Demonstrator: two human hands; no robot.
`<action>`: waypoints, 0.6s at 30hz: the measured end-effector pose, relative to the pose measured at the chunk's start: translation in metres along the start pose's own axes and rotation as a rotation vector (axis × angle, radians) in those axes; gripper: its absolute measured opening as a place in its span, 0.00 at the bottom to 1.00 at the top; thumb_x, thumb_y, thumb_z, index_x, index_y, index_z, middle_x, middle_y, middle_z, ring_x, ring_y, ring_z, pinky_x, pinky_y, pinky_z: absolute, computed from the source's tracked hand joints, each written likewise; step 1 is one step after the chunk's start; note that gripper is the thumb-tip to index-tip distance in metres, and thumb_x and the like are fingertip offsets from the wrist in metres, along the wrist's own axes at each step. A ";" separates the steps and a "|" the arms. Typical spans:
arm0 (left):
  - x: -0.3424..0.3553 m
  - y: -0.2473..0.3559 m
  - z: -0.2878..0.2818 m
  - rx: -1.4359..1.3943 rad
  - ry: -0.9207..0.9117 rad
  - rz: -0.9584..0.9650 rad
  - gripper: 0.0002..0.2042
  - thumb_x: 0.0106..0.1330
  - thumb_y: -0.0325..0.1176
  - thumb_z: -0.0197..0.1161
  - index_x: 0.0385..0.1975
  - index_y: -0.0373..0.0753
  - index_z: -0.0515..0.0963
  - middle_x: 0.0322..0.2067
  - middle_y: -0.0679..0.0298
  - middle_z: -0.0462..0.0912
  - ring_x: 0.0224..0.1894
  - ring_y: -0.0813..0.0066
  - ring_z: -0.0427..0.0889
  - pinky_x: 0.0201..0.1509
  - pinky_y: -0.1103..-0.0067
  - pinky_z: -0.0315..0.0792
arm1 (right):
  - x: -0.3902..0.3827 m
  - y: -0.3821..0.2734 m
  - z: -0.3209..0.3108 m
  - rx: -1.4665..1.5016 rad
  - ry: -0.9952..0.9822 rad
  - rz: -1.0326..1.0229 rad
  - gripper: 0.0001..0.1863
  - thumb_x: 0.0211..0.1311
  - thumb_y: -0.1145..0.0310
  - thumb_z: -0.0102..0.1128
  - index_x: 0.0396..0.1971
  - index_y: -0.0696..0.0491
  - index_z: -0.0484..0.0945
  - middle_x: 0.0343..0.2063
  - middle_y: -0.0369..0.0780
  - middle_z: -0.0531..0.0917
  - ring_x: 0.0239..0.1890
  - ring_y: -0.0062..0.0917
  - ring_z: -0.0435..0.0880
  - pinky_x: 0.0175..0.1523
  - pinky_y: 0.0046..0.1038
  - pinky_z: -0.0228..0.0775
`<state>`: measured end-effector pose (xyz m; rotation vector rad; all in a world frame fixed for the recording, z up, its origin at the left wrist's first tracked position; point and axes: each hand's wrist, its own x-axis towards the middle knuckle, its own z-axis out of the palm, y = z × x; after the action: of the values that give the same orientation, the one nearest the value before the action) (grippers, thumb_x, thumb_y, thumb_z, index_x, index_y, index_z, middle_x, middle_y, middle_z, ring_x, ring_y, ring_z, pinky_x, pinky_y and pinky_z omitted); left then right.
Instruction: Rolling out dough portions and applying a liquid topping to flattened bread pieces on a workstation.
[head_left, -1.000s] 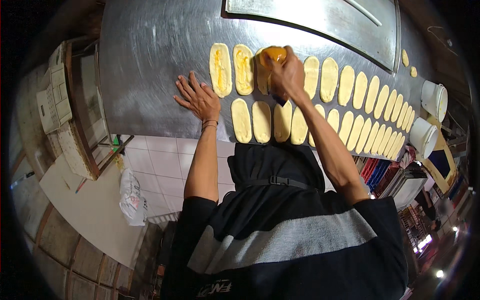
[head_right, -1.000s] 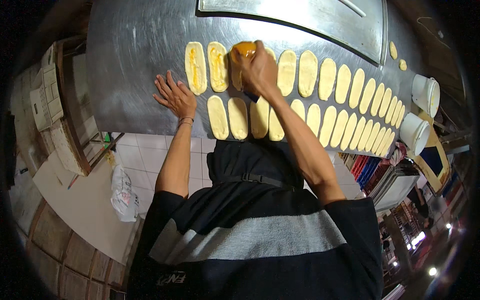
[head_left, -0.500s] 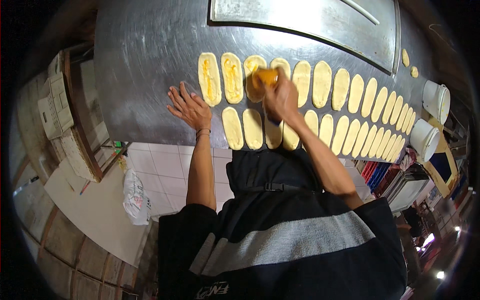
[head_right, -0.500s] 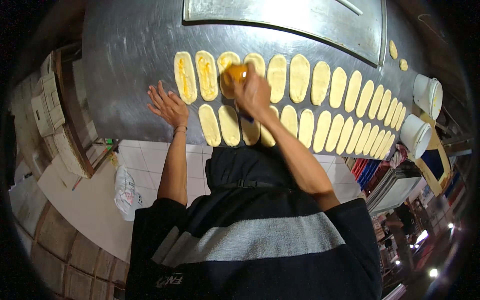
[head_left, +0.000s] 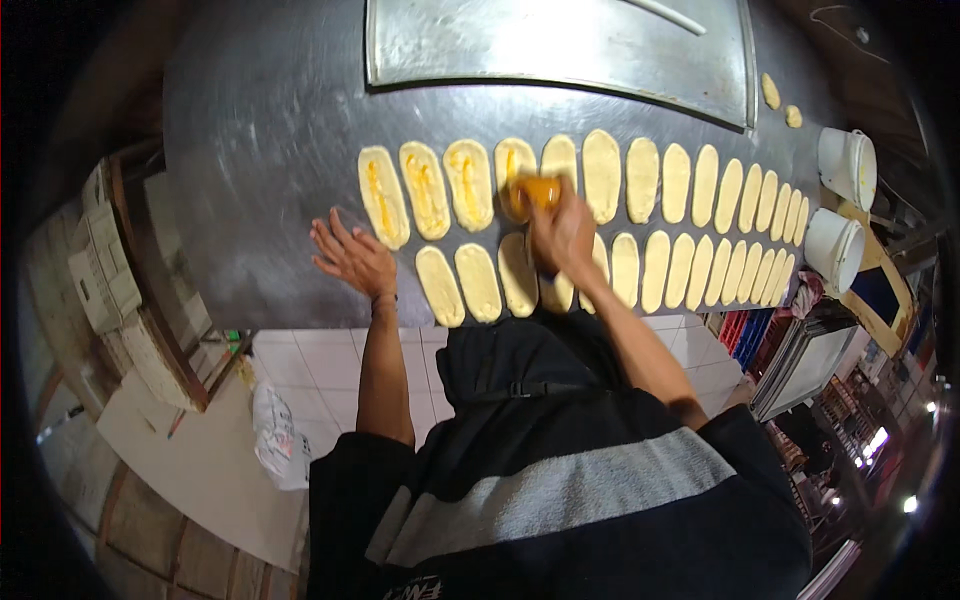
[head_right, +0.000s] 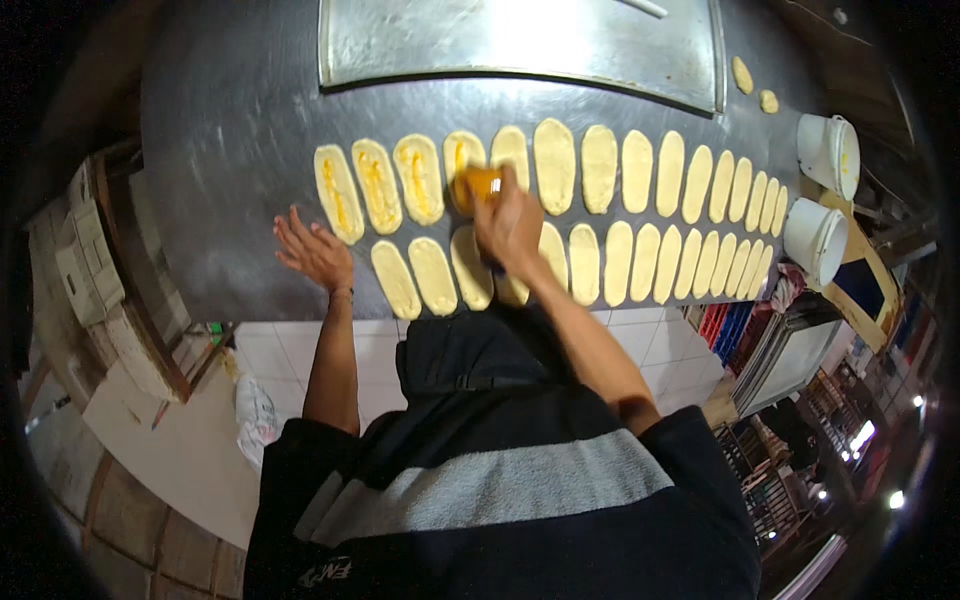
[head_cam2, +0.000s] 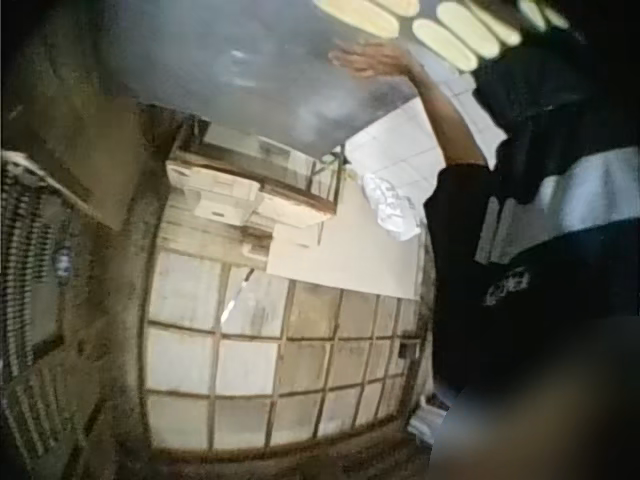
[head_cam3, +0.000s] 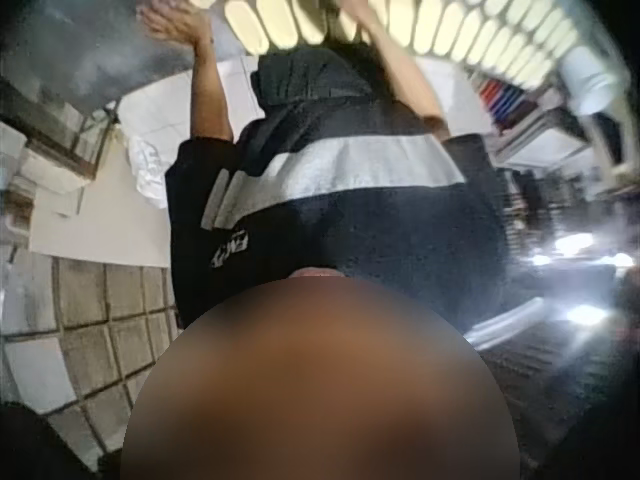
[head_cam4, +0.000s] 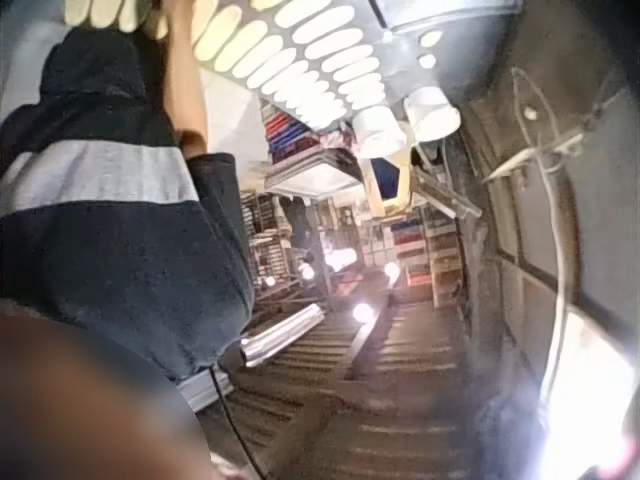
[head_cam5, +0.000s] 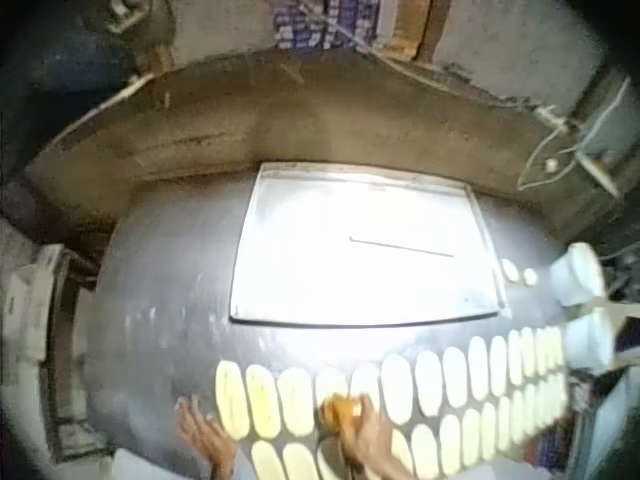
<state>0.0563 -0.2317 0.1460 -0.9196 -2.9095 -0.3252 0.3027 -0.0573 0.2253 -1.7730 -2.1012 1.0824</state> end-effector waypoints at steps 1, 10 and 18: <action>-0.002 -0.002 0.003 0.017 0.000 -0.002 0.24 0.76 0.38 0.44 0.71 0.45 0.64 0.74 0.52 0.59 0.79 0.54 0.50 0.77 0.47 0.39 | -0.020 0.006 -0.001 -0.014 -0.034 0.020 0.23 0.61 0.53 0.69 0.42 0.58 0.76 0.25 0.55 0.84 0.31 0.54 0.85 0.34 0.47 0.75; 0.006 -0.011 0.002 0.053 -0.013 0.015 0.24 0.77 0.38 0.43 0.72 0.46 0.63 0.75 0.54 0.57 0.80 0.56 0.50 0.78 0.48 0.38 | 0.033 -0.032 -0.012 0.057 0.060 0.062 0.21 0.60 0.57 0.68 0.44 0.57 0.76 0.27 0.54 0.85 0.32 0.54 0.86 0.35 0.46 0.76; 0.005 -0.021 0.004 0.064 -0.007 0.000 0.24 0.77 0.39 0.42 0.72 0.47 0.63 0.75 0.54 0.57 0.80 0.57 0.49 0.78 0.48 0.38 | -0.039 0.005 -0.011 -0.005 -0.057 0.088 0.21 0.58 0.57 0.69 0.43 0.57 0.76 0.24 0.54 0.84 0.30 0.51 0.86 0.33 0.45 0.75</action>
<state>0.0404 -0.2443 0.1387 -0.9126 -2.9074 -0.2277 0.3237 -0.0887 0.2423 -1.8745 -2.0774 1.1640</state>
